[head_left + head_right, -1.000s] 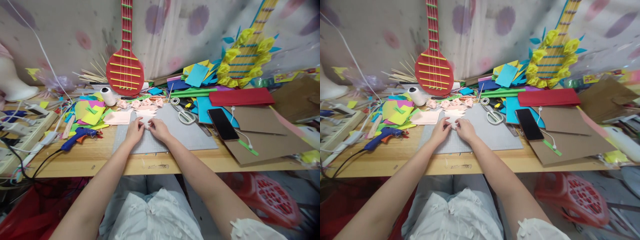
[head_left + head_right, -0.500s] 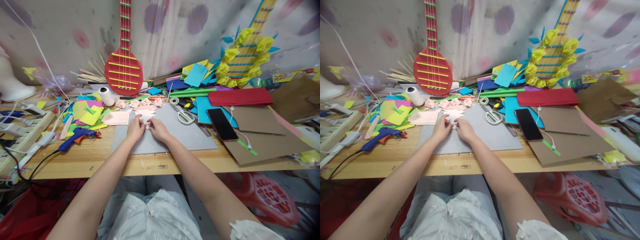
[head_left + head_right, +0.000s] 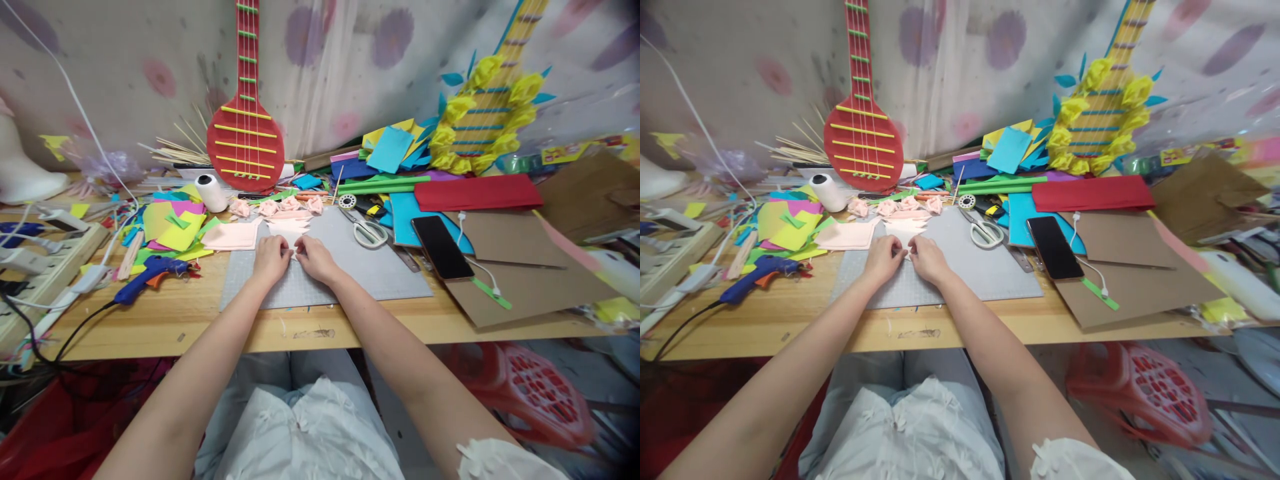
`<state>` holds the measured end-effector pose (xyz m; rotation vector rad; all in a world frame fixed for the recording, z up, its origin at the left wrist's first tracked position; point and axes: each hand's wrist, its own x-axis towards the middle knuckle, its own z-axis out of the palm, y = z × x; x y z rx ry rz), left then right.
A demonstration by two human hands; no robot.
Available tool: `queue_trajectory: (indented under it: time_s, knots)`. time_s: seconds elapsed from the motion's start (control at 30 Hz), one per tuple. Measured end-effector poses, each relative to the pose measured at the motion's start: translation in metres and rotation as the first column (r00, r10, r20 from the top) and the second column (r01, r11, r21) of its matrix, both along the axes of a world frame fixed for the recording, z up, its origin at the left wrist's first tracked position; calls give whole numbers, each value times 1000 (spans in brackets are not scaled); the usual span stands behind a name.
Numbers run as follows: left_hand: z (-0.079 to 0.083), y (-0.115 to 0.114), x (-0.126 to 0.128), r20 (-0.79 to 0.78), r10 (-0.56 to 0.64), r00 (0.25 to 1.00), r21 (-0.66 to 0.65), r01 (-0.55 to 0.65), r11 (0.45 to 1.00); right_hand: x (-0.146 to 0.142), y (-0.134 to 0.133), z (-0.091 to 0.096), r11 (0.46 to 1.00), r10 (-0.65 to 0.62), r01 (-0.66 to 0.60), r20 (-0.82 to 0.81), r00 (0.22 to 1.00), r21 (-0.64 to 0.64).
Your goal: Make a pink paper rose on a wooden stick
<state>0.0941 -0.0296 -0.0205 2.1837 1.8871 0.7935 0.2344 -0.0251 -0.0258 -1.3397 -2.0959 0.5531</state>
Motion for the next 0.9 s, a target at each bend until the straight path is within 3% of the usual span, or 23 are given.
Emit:
queue_trajectory:
  time_s: [0.67, 0.9]
  knots:
    - [-1, -9, 2, -103, 57, 993, 80, -49, 996, 0, 1, -3, 999, 8, -9, 14, 1000, 34]
    - [-2, -15, 2, -111, 45, 993, 90, -35, 995, 2, 10, -3, 999, 20, -17, -79, 997, 38]
